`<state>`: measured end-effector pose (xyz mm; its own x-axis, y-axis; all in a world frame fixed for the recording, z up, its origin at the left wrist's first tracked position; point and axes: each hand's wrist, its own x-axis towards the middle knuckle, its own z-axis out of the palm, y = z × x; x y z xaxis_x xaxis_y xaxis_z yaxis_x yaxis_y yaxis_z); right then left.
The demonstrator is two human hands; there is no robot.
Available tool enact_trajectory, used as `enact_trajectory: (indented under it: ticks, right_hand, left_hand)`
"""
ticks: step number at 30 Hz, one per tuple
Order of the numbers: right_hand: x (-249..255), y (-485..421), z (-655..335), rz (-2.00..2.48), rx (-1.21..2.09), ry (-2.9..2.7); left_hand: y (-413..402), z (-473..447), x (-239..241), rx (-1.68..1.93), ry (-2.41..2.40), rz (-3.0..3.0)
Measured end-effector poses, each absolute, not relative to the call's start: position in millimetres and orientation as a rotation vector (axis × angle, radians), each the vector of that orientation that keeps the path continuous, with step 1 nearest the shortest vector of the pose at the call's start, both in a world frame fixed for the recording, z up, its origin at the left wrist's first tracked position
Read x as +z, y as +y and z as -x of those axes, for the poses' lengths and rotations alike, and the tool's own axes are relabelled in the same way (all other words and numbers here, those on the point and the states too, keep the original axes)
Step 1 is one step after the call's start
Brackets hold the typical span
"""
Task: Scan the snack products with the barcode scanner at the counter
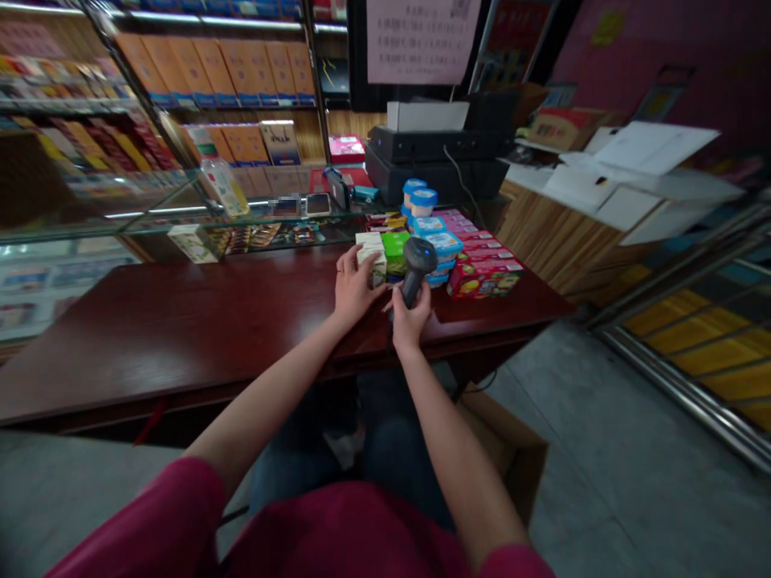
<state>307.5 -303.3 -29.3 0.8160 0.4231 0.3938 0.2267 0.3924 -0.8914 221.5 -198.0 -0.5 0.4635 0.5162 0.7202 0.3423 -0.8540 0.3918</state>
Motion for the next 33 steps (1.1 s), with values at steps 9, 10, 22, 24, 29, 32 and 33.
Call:
enact_trajectory:
  ticks: [9, 10, 22, 24, 29, 32, 33]
  right_hand:
    - [-36.0, -295.0, -307.8, 1.125, 0.149, -0.636]
    - [-34.7, -296.2, -307.1, 1.113, 0.163, -0.639]
    - [-3.8, -314.2, -287.0, 0.999, 0.987, -1.097]
    - [-1.6, -315.1, -287.0, 1.014, 1.036, -1.141]
    - [0.6, -317.0, -288.9, 0.997, 1.041, -1.06]
    - [0.9, -317.4, -289.8, 0.987, 1.025, -1.013]
    - [0.9, -317.2, -289.9, 0.988, 1.021, -1.012]
  left_hand:
    - [-197.4, -208.9, -15.0, 1.451, 0.64, -2.34]
    - [-192.9, -203.8, -15.0, 1.479, 0.623, -2.297]
    - [-90.7, -84.8, -29.0, 1.448, 0.942, -1.679]
    - [-89.7, -84.7, -28.7, 1.446, 0.963, -1.65]
    - [-101.4, -87.7, -18.8, 1.568, 1.062, -1.835]
    - [-112.0, -80.5, -9.8, 1.665, 1.158, -1.972]
    - [-114.7, -77.8, -7.3, 1.665, 1.169, -2.01]
